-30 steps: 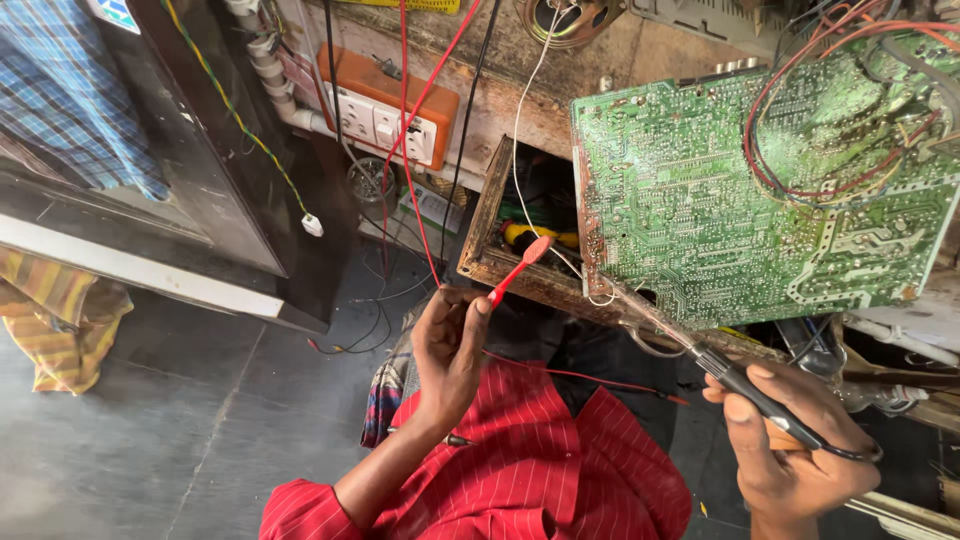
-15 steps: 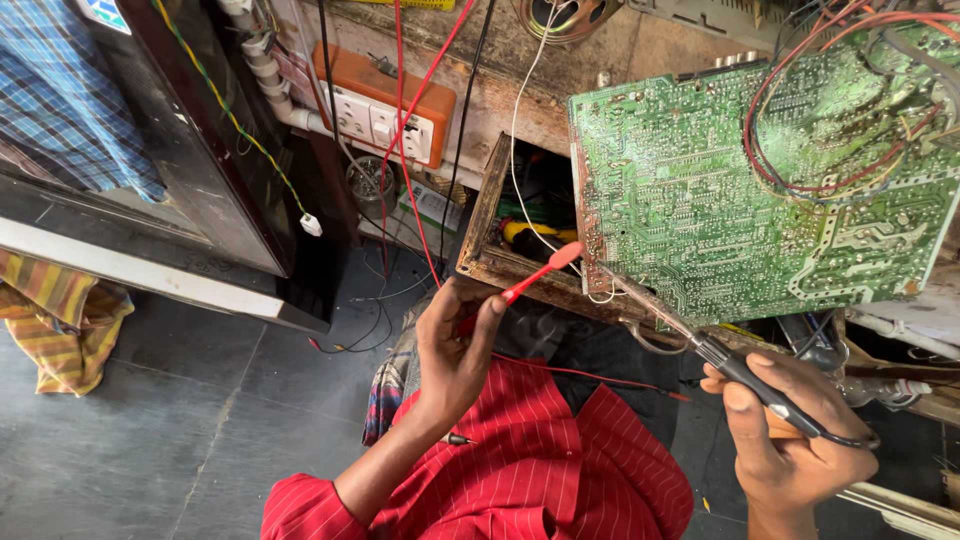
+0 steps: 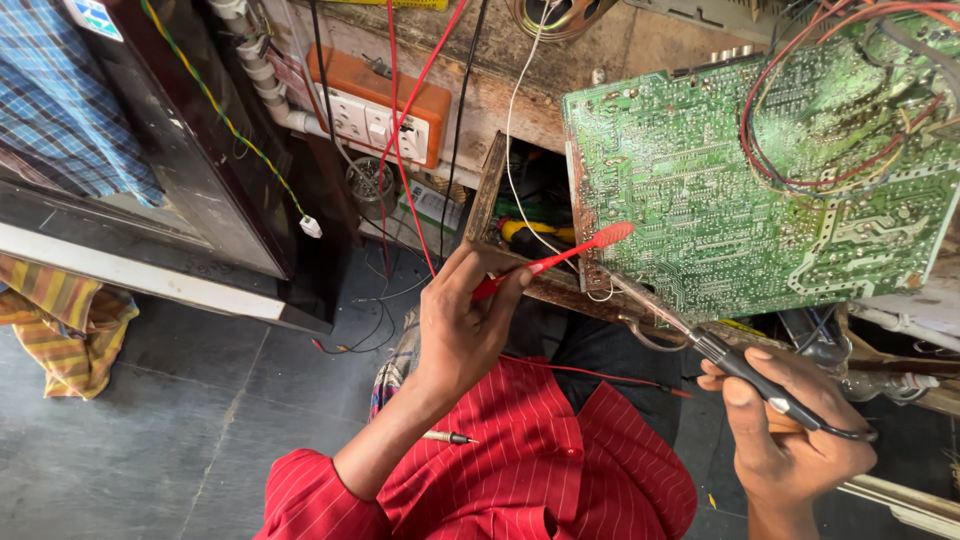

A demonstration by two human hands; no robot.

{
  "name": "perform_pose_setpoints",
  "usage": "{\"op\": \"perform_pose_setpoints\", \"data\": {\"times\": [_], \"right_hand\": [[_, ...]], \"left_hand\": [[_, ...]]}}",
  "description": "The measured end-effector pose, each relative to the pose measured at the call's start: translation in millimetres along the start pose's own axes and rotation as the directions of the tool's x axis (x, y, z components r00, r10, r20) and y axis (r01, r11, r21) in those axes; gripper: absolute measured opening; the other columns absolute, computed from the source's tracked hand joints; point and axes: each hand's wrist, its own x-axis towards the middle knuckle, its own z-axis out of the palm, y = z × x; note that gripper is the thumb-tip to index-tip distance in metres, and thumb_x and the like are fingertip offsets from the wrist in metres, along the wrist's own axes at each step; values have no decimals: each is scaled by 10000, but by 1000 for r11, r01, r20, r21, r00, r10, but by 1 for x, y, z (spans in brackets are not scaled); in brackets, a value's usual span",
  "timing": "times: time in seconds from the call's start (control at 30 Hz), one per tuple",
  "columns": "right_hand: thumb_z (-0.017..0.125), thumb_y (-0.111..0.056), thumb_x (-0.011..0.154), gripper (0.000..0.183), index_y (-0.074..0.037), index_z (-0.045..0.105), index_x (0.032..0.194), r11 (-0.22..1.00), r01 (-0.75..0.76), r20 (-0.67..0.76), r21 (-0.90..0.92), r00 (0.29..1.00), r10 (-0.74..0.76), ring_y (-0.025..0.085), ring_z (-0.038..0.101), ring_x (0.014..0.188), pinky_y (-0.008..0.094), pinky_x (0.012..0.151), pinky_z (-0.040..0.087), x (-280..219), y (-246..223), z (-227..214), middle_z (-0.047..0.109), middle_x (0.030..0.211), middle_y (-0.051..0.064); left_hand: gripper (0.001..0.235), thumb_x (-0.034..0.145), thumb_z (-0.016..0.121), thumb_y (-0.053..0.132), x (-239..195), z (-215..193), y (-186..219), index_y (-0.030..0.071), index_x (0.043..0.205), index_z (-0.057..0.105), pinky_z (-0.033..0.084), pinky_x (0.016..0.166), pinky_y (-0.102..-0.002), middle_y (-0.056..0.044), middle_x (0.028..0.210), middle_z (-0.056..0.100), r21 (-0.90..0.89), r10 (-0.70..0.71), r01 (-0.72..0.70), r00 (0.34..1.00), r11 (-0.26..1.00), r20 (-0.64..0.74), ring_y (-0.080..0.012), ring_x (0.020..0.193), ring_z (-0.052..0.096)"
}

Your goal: The person uses a soldering iron and solder wire to repair a green circuit board. They repeatedly heat solder joints and apply solder, occasionally using a red-handled tool to assist. The board remains on the workbench throughout the process.

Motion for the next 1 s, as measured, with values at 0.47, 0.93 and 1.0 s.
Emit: {"op": "perform_pose_setpoints", "data": {"times": [0.47, 0.93, 1.0], "right_hand": [[735, -101, 1099, 214, 59, 657, 1218, 983, 48, -86, 175, 996, -33, 259, 767, 845, 363, 732, 665, -9, 22, -24, 706, 1030, 202], [749, 19, 880, 222, -32, 709, 1093, 986, 142, 77, -87, 988, -135, 126, 672, 893, 202, 740, 540, -22, 29, -14, 691, 1204, 204], [753, 29, 889, 217, -37, 725, 1093, 990, 122, 78, -75, 990, -116, 91, 666, 876, 172, 718, 533, -27, 32, -11, 697, 1203, 193]], "left_hand": [[101, 940, 762, 125, -1, -20, -5, 59, 944, 686, 552, 647, -387, -78, 949, 670, 233, 100, -145, 976, 962, 195, -282, 788, 703], [196, 951, 738, 204, -96, 3, -60, 60, 865, 635, 279, 504, -201, 113, 652, 474, -485, -548, 515, 832, 707, 85, -2, 568, 387], [208, 911, 807, 162, -97, 16, -59, 53, 859, 638, 288, 509, -201, 107, 641, 483, -428, -540, 507, 840, 748, 51, -7, 568, 392]]}}
